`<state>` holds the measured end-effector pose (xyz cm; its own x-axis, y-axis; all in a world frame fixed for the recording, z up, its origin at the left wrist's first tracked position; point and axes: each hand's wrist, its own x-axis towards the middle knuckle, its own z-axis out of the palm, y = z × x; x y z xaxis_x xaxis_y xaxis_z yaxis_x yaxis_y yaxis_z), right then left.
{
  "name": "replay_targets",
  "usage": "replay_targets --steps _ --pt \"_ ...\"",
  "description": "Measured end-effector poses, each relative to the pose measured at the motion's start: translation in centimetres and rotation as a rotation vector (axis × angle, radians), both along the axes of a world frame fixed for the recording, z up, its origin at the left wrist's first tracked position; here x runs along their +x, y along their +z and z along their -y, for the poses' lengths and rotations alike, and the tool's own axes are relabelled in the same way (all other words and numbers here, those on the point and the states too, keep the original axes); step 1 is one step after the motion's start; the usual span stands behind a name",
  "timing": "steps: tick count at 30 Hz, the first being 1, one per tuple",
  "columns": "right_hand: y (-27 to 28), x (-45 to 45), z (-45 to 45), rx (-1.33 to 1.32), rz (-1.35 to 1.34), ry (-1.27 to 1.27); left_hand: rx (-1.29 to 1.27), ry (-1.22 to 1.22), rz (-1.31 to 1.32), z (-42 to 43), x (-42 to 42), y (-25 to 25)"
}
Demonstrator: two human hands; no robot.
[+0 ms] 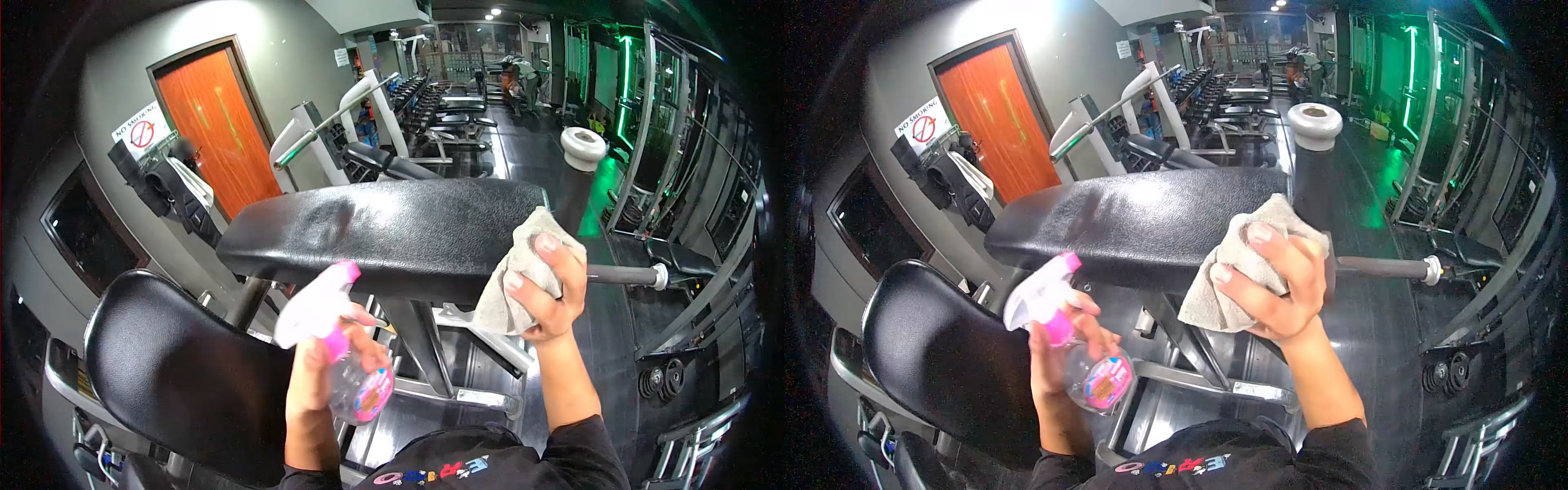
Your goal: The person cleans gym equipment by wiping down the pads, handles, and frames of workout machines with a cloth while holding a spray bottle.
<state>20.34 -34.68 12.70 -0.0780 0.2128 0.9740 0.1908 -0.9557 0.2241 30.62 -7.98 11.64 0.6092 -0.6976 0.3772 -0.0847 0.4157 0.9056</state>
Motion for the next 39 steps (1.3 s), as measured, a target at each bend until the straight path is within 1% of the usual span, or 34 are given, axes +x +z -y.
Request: replay_targets --steps 1,3,7,11,13,14,15,16,17,18,19,20,22,23,25,27,28,29,32,33,34,36,37,38,39 --pt "-0.2 0.0 0.0 -0.003 0.008 -0.004 0.041 0.020 -0.011 0.6 -0.8 0.5" --pt "-0.5 0.1 0.1 0.041 0.037 0.044 0.053 -0.039 0.045 1.6 -0.8 0.7" --pt "-1.0 0.3 0.7 0.043 0.050 0.156 0.090 -0.046 0.011 2.8 -1.7 1.5" --pt "-0.8 0.2 0.5 0.052 0.068 0.173 0.097 -0.055 0.051 2.0 -1.7 0.5" --pt "-0.3 -0.1 0.6 0.033 0.071 0.155 0.035 -0.017 0.015 1.0 -1.9 -0.2" --pt "0.1 -0.7 0.4 0.022 -0.029 0.134 0.037 0.112 0.058 0.4 -2.1 -0.5" --pt "0.7 -1.2 0.3 0.011 -0.129 0.114 0.036 0.193 0.082 -0.4 -1.9 -0.7" --pt "1.8 -1.8 0.1 -0.020 -0.220 0.064 0.015 0.221 0.098 -1.2 -1.4 -0.6" --pt "3.1 -2.4 -0.1 -0.028 -0.221 0.066 -0.004 0.251 0.112 -2.1 -0.9 -0.5" --pt "4.3 -3.0 -0.3 -0.044 -0.414 -0.015 -0.008 0.286 0.121 -2.7 -0.6 0.0" --pt "5.3 -3.4 -0.6 -0.059 -0.609 -0.098 -0.024 0.394 0.079 -2.8 -1.1 0.6" --pt "6.5 -3.6 -1.0 -0.062 -0.620 -0.095 -0.047 0.398 0.058 -3.0 -0.8 0.8" --pt "8.4 -3.0 -1.5 -0.142 -0.920 -0.054 -0.083 0.403 0.032 -3.1 -0.8 1.1" --pt "8.7 -1.8 -1.5 -0.146 -0.931 -0.053 -0.083 0.405 0.021 -2.9 -0.7 1.1" --pt "9.0 1.1 -1.3 -0.252 -0.932 0.069 -0.071 0.305 0.093 -2.6 -0.6 1.0" --pt "10.1 4.2 -1.7 -0.374 -0.961 0.004 -0.092 0.303 0.058 -2.1 -0.7 1.0" --pt "10.1 6.3 -2.1 -0.391 -0.983 -0.040 -0.069 0.247 0.073 -2.0 -0.5 0.9" --pt "10.4 8.7 -2.7 -0.399 -1.110 -0.085 -0.046 0.189 0.093 -1.9 -0.3 0.7" --pt "11.3 14.4 -5.1 -0.482 -1.172 -0.212 -0.054 0.196 0.095 -1.0 -0.3 -0.2" --pt "11.0 15.2 -6.1 -0.478 -1.171 -0.214 -0.060 0.184 0.091 -1.0 -0.3 -0.6" --pt "10.6 15.7 -7.2 -0.513 -1.135 -0.267 -0.080 0.233 0.052 -0.7 -0.8 -1.2" --pt "9.7 15.6 -8.1 -0.540 -1.027 -0.356 -0.057 0.207 0.047 -1.1 -0.6 -2.7" --pt "9.8 14.6 -8.3 -0.536 -1.047 -0.356 -0.028 0.185 0.037 -1.1 -0.6 -3.2" --pt "10.1 13.4 -8.1 -0.537 -1.067 -0.355 -0.037 0.209 -0.028 -0.7 -1.4 -3.5" --pt "10.6 11.5 -7.9 -0.554 -1.052 -0.321 -0.047 0.209 -0.086 -0.8 -1.5 -5.0"
